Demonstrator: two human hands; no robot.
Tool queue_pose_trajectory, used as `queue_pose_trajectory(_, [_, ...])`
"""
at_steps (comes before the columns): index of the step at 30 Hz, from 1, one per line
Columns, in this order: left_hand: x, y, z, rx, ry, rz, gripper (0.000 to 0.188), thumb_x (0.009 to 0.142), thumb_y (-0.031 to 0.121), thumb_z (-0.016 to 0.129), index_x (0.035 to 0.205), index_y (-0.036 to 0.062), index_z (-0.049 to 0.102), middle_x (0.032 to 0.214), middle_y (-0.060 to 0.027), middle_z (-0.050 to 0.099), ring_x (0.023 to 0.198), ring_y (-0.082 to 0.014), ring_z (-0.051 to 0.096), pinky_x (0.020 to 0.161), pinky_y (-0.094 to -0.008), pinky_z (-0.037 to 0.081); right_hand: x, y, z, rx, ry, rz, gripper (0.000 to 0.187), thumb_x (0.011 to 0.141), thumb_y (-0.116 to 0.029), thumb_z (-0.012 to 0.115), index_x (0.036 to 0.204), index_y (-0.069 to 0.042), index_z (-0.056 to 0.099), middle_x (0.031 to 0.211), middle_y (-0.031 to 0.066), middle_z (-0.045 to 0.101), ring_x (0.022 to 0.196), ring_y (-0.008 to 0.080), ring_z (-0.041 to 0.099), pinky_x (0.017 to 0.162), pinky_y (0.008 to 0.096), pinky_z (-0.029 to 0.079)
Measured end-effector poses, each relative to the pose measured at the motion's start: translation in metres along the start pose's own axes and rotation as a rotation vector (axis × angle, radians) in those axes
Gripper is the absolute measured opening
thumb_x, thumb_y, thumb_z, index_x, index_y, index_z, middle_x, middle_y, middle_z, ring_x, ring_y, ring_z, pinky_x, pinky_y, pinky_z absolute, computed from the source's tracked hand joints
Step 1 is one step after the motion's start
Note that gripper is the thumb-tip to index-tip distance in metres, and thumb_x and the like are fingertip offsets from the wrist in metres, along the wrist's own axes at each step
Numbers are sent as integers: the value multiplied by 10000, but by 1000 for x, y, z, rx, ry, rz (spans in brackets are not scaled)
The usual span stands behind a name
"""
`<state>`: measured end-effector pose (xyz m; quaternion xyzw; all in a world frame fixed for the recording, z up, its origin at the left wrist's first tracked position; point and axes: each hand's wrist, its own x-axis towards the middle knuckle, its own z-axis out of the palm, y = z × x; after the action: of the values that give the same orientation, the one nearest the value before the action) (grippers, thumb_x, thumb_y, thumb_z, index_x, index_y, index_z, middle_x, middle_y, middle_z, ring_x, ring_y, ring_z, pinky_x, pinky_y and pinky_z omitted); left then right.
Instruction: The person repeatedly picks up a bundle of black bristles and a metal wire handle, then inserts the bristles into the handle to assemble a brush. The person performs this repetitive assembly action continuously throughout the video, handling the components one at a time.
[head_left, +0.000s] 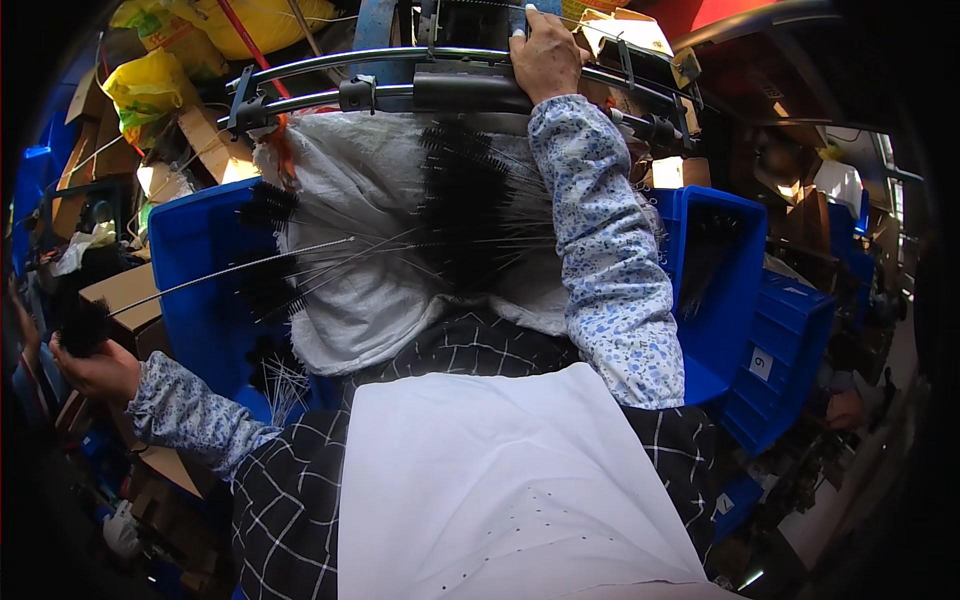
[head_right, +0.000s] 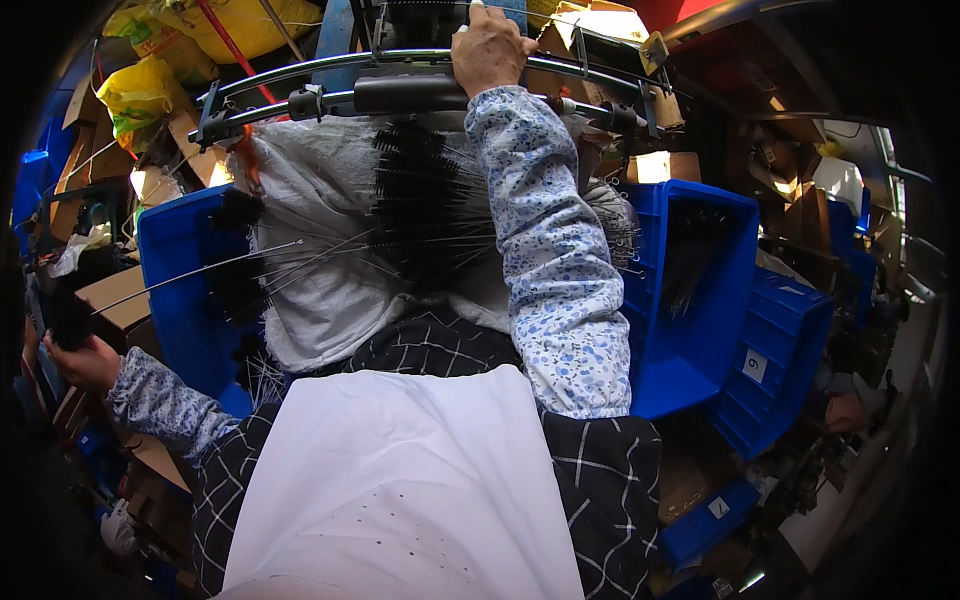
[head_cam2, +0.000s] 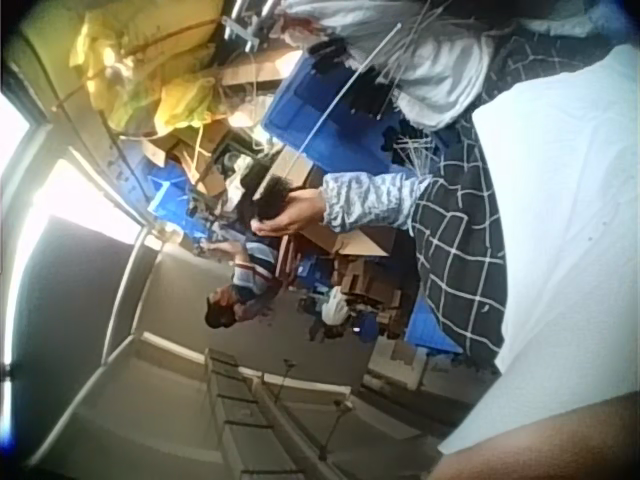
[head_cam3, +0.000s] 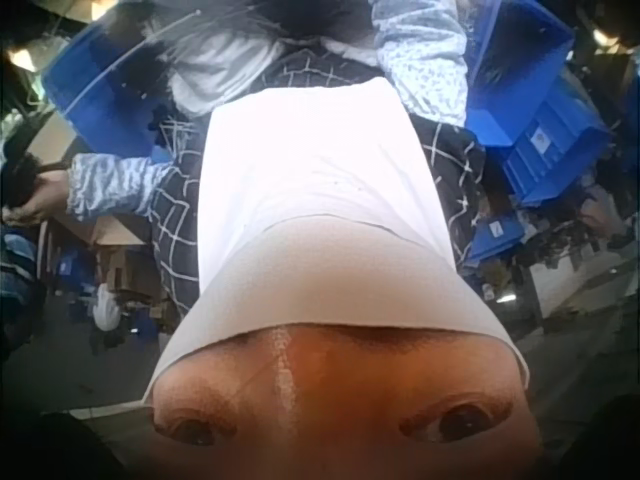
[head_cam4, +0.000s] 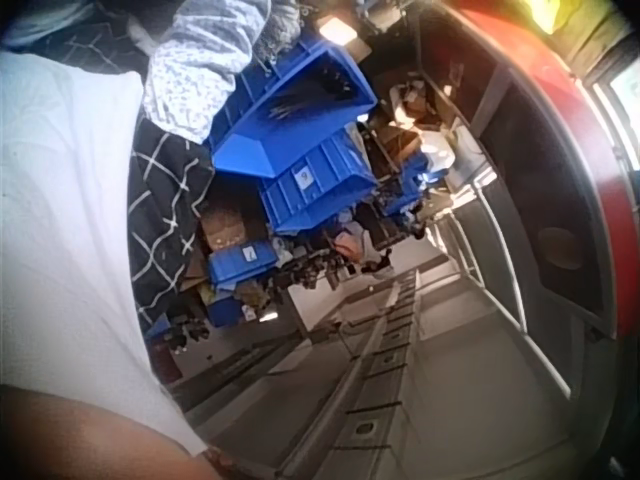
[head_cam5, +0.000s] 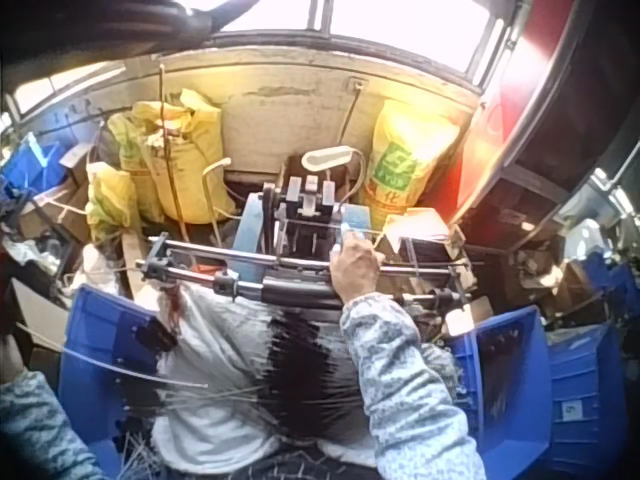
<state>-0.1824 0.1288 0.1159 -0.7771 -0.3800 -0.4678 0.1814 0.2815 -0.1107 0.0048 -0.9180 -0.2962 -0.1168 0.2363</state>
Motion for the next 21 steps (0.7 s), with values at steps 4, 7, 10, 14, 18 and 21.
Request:
queue_pose_trajectory(4, [-7,13,13,-231,6,-199,302,714,20,554,1002,-29,476,977,-142,528,896,-228,527,766,-298,452,-2,-20,12,-61,23,-24,347,727,-194,506,1049,-63,500,903,81,545,828,239,531,695,412,394])
queue_pose_trajectory(7, [-8,42,22,71,-34,137,334,709,74,575,1004,-42,470,1002,-160,524,934,-270,517,825,-342,422,4,-32,24,-200,-46,26,349,737,-205,501,1061,-75,494,919,70,540,831,229,529,696,428,382])
queue_pose_trajectory(10, [-11,66,26,77,-68,246,380,647,38,604,1000,-31,480,1020,-171,524,970,-305,496,874,-372,369,-1,-25,19,-69,-3,-41,355,737,-209,503,1064,-72,493,930,77,541,851,239,525,720,446,371])
queue_pose_trajectory(14, [-18,65,29,55,-46,194,370,619,6,614,971,-19,501,1026,-165,526,980,-292,493,880,-368,368,-3,-5,5,-20,-40,-19,373,728,-212,514,1068,-62,491,932,99,547,891,266,508,774,446,354])
queue_pose_trajectory(18, [-21,73,32,91,-46,148,375,612,-14,609,971,-25,500,1017,-158,527,963,-281,502,865,-352,384,2,51,6,-108,-2,-110,375,747,-262,537,1088,-108,511,1052,95,530,950,254,511,785,442,376])
queue_pose_trajectory(21, [-27,77,41,43,-43,71,364,638,-13,595,987,-33,494,1006,-154,527,943,-264,512,845,-332,405,14,82,-2,19,-147,-33,360,764,-310,502,1092,-160,511,1047,81,533,968,246,500,786,456,367])
